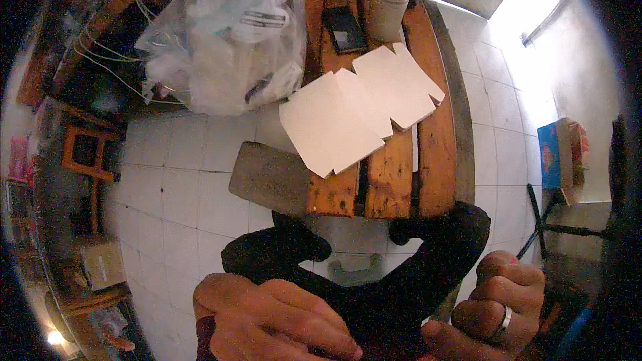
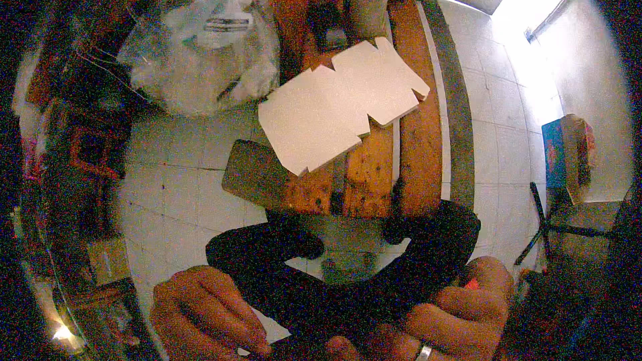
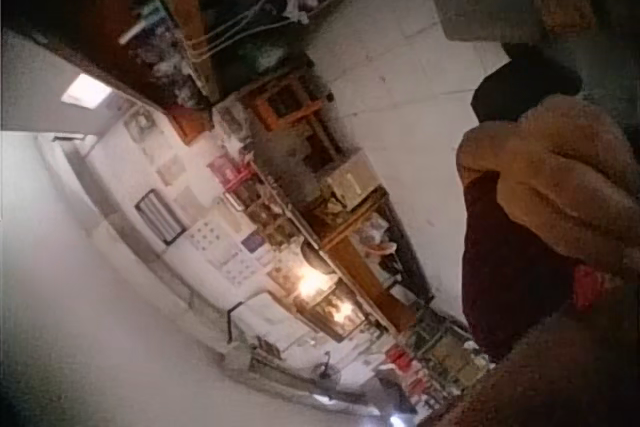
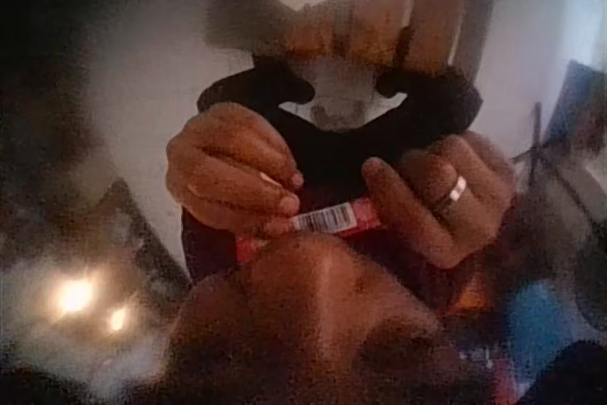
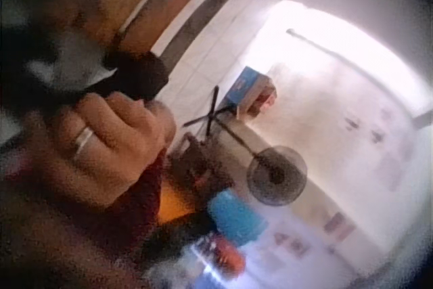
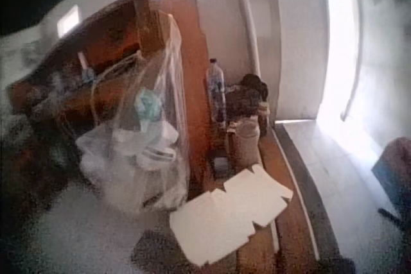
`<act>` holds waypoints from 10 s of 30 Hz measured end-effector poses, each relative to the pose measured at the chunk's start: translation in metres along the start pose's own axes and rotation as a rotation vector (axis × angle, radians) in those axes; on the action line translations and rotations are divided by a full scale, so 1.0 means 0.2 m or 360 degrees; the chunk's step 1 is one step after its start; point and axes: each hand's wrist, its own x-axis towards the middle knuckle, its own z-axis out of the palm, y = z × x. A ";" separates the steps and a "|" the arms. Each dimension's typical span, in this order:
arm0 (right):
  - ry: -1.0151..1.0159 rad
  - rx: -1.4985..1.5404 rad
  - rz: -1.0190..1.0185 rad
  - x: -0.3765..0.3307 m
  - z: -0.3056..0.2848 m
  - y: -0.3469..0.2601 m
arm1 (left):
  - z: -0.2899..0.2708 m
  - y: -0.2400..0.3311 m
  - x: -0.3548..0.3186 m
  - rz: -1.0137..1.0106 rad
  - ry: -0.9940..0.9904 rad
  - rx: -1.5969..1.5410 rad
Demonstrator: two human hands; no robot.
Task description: The person folds and assembles flat paper sheets into small rectangular boxes. They fold the edges, tuck flaps, and press seams to form the box shape, then place the finished boxes on the table.
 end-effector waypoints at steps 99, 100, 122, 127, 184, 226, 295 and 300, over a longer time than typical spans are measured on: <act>0.1054 0.1508 0.1307 -0.36 0.31 0.73 | -1.81 -1.71 0.76 -0.0864 0.1567 0.1593; 0.1056 0.1435 0.1251 -0.36 0.35 0.77 | -1.77 -1.65 0.74 -0.0820 0.1585 0.1441; -0.0193 0.0458 -0.0141 -0.17 0.08 0.17 | 0.10 -0.19 0.31 0.0573 -0.0028 0.0806; 0.0421 0.0266 -0.0395 -0.06 0.14 0.08 | 0.15 -0.17 0.23 0.0648 0.0192 0.0808; 0.0177 -0.0720 0.1273 0.06 0.38 1.96 | -0.87 -1.00 -0.35 -0.1387 0.1600 0.1434; -0.0261 -0.0327 0.1546 -0.21 0.50 1.23 | -0.37 -0.96 0.04 -0.1097 -0.0598 0.1983; -0.0215 -0.0193 0.0518 -0.49 0.70 1.03 | -0.41 -1.03 -0.04 -0.0987 -0.0547 0.1925; -0.0276 -0.0217 0.0529 -0.47 0.69 1.02 | -0.41 -1.02 -0.04 -0.0999 -0.0555 0.1918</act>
